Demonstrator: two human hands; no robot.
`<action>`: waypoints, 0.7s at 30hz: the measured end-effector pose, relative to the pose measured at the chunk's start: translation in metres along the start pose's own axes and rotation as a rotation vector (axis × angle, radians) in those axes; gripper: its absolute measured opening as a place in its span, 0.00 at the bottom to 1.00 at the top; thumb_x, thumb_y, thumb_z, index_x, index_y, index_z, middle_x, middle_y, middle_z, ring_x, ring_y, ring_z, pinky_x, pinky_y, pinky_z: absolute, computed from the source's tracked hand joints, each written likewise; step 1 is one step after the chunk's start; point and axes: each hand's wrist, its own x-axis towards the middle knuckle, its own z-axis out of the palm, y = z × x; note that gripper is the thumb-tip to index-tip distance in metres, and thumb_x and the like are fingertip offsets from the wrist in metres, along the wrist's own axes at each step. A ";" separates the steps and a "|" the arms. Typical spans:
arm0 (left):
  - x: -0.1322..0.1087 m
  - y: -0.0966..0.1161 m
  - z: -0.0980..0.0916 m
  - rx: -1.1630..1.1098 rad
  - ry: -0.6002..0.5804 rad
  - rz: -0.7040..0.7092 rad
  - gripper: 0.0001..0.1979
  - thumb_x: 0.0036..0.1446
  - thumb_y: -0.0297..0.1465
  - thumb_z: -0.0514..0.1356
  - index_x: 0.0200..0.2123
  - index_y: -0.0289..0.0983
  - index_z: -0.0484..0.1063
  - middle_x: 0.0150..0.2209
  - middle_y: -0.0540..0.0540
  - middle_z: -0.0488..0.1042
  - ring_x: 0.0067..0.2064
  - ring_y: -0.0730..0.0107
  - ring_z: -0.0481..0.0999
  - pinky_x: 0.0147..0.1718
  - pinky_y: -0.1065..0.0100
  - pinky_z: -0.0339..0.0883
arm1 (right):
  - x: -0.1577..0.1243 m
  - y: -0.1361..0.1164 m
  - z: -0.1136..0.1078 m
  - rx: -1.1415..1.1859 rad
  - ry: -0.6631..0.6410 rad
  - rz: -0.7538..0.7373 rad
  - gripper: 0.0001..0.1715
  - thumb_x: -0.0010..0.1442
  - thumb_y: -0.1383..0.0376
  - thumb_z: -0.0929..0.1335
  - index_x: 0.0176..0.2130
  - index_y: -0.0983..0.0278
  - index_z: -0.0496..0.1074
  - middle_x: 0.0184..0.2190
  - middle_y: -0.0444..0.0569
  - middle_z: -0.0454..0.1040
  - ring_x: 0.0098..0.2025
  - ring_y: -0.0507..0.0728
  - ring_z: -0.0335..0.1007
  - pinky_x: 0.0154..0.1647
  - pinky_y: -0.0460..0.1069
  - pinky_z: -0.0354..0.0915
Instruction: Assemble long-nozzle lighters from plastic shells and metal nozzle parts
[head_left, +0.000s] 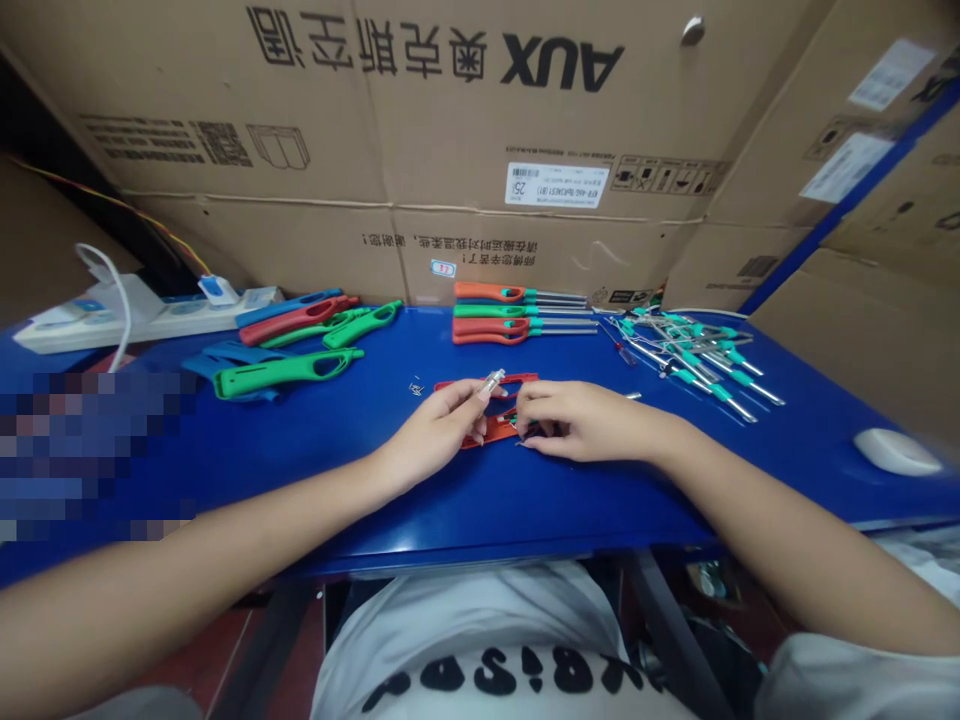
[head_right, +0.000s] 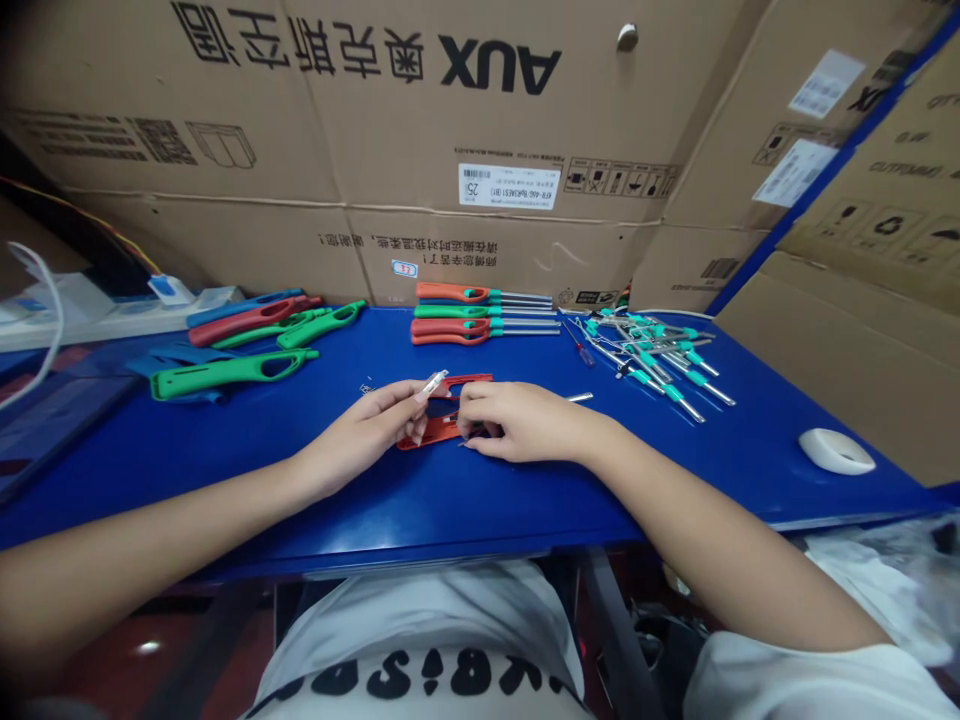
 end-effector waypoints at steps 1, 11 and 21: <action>0.000 -0.001 -0.001 0.033 -0.012 0.013 0.21 0.60 0.47 0.61 0.44 0.35 0.73 0.25 0.53 0.67 0.27 0.73 0.67 0.29 0.70 0.62 | 0.000 0.002 0.001 -0.007 0.012 -0.016 0.03 0.63 0.69 0.69 0.39 0.64 0.74 0.40 0.48 0.73 0.34 0.51 0.68 0.35 0.46 0.65; 0.001 0.000 -0.014 0.199 -0.169 0.085 0.21 0.65 0.45 0.56 0.49 0.33 0.72 0.30 0.49 0.72 0.32 0.70 0.71 0.35 0.68 0.68 | 0.000 0.018 0.013 0.680 0.138 0.283 0.17 0.62 0.54 0.72 0.39 0.66 0.71 0.26 0.43 0.73 0.23 0.49 0.68 0.20 0.43 0.67; 0.005 -0.001 -0.020 0.334 -0.223 0.212 0.17 0.67 0.40 0.56 0.50 0.34 0.73 0.39 0.45 0.78 0.37 0.69 0.74 0.39 0.66 0.70 | 0.005 0.023 0.009 1.021 0.109 0.320 0.22 0.52 0.56 0.79 0.37 0.68 0.73 0.28 0.46 0.79 0.27 0.52 0.77 0.25 0.46 0.75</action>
